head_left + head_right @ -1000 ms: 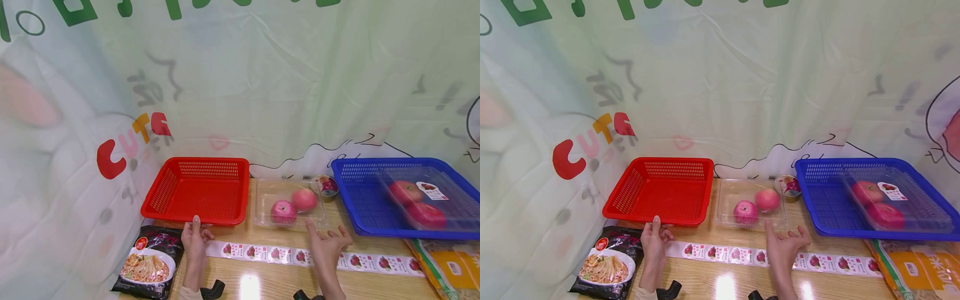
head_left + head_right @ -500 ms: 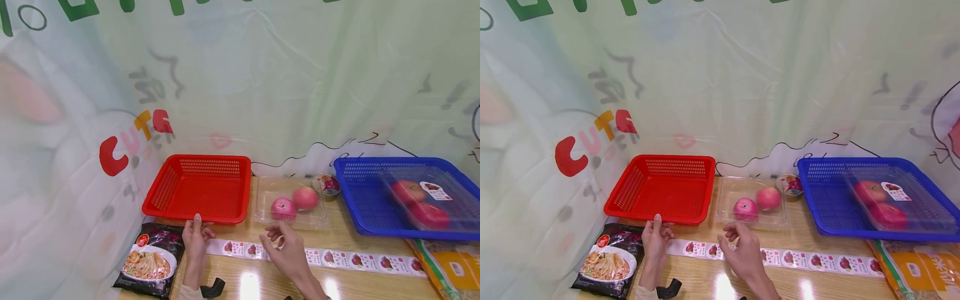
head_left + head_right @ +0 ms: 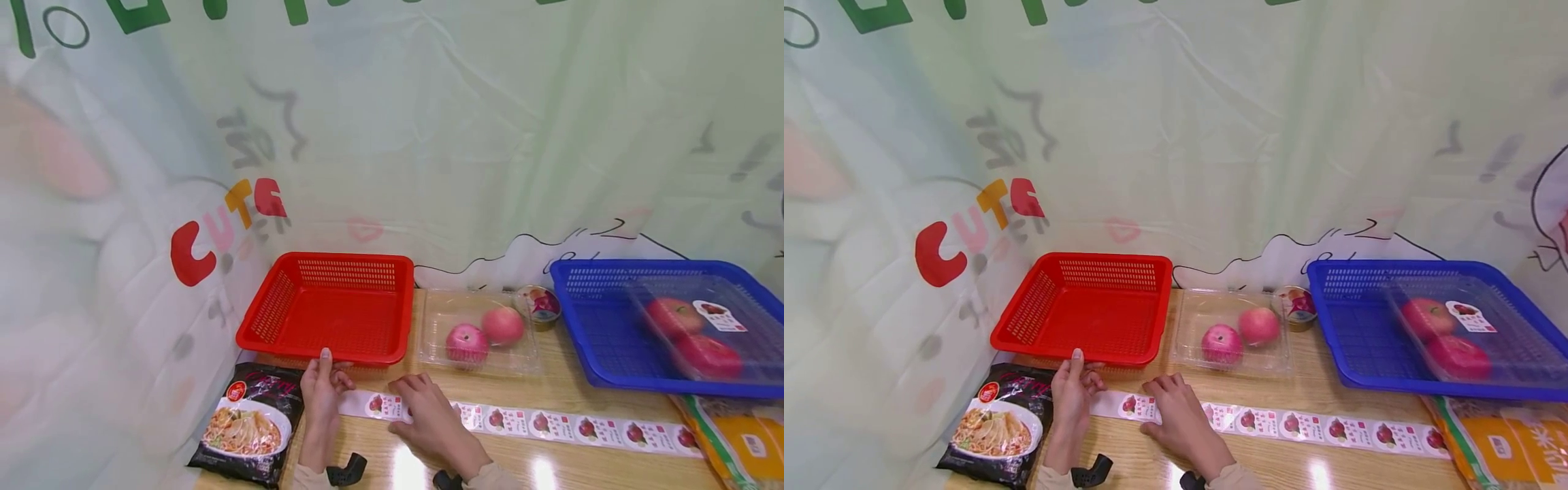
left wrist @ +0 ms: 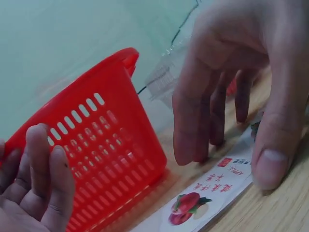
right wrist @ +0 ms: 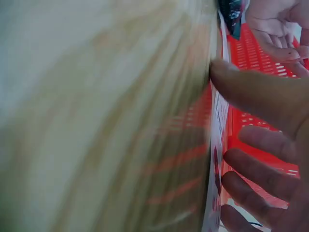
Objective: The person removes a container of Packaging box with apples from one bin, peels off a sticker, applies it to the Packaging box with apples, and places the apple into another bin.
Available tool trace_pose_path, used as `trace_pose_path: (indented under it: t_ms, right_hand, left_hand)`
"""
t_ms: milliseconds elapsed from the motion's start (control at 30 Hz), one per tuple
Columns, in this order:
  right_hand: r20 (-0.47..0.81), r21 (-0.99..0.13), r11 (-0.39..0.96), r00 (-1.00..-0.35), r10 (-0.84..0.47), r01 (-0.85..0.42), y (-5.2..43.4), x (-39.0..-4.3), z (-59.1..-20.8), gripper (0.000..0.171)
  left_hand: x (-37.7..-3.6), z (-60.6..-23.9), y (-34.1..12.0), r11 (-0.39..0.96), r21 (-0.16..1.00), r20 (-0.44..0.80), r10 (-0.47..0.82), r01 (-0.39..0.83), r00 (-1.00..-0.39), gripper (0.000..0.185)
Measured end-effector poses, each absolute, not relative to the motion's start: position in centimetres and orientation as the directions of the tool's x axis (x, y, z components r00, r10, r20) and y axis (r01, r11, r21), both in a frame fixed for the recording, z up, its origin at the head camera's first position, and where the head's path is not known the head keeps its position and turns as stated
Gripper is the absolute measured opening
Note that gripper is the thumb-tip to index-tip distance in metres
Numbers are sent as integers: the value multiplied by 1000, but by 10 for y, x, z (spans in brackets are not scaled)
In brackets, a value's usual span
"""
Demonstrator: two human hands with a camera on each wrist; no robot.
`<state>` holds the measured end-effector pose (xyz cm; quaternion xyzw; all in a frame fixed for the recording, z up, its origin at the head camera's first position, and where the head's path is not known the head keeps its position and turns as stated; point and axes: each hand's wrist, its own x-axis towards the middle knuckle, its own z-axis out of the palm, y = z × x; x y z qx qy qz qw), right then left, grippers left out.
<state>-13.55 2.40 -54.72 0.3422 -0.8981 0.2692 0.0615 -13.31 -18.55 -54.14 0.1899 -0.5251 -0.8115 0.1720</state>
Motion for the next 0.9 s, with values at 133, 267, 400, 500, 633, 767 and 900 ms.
trace_pose_path:
  t_ms: [133, 267, 400, 500, 633, 767, 900]
  right_hand:
    - [260, -472, 632, -782, -566, -614, 21, -138, -551, 59]
    - [247, -516, 625, -800, -547, -586, 20, -141, -553, 59]
    - [227, -565, 613, -818, -528, -553, 18, -141, -552, 56]
    - [188, -591, 620, -836, -515, -515, 18, -141, -550, 48]
    - [153, -618, 615, -841, -518, -491, 18, -141, -550, 39]
    - [124, -704, 534, -821, -558, -469, 21, -144, -550, 32]
    - [70, -814, 424, -791, -607, -398, 27, -148, -546, 27]
  left_hand:
    - [-132, -543, -189, -381, 924, -152, -442, 32, -884, 34]
    - [-129, -542, -194, -355, 934, -190, -426, -30, -885, 48]
    - [-123, -535, -198, -285, 957, -189, -458, -57, -869, 63]
    - [-119, -530, -201, -185, 981, -149, -514, -60, -844, 62]
    - [-114, -525, -205, -64, 996, -87, -586, -62, -806, 52]
    - [-111, -525, -209, 38, 999, 10, -636, -18, -772, 40]
    - [-110, -528, -212, 169, 984, 150, -637, 52, -756, 29]
